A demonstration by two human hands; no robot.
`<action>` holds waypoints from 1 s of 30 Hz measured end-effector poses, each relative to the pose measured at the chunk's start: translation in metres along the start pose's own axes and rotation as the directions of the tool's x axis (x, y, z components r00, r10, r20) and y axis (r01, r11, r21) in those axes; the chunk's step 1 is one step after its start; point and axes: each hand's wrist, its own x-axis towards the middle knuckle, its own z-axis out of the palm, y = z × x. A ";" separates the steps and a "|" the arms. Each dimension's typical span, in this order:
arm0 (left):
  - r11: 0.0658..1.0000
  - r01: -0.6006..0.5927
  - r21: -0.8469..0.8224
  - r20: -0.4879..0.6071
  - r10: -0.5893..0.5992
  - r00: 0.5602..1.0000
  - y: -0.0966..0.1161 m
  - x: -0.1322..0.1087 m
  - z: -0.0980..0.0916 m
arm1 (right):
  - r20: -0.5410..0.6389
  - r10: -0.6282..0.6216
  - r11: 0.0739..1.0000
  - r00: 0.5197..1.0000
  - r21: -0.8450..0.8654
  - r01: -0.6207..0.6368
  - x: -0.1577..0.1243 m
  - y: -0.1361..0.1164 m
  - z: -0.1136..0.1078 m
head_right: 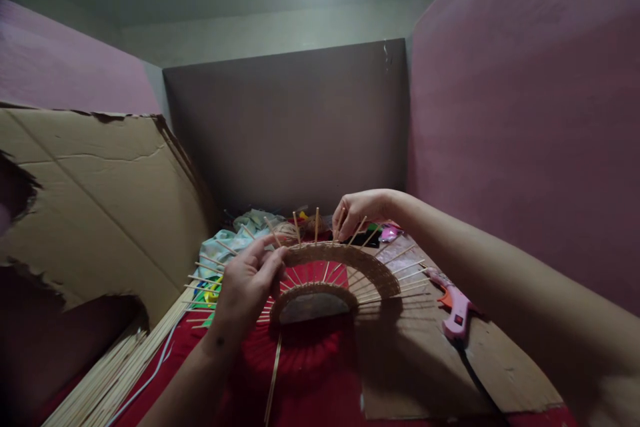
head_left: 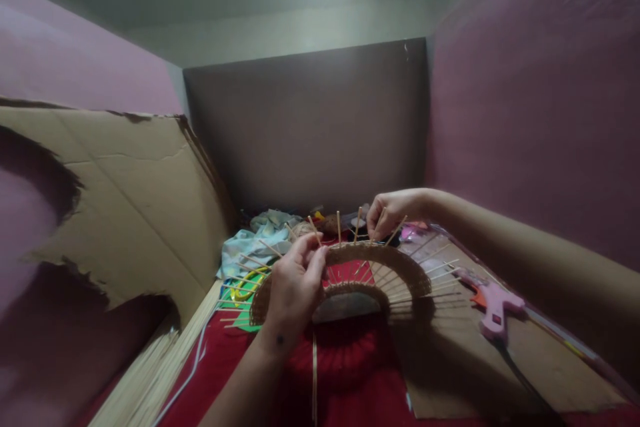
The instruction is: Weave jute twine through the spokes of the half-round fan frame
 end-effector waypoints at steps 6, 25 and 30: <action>0.792 -0.478 0.380 -0.043 0.531 0.847 0.006 -0.016 0.014 | -0.014 -0.026 0.999 1.000 0.020 0.026 0.001 0.004 0.003; 0.915 -0.133 0.380 0.184 0.067 0.981 0.030 0.020 0.037 | -0.341 -0.149 0.980 0.928 0.072 0.184 -0.045 0.017 -0.008; 0.911 -0.132 0.391 0.180 0.065 0.982 0.031 0.025 0.038 | -0.451 -0.195 0.922 0.871 0.219 0.319 -0.062 0.015 -0.006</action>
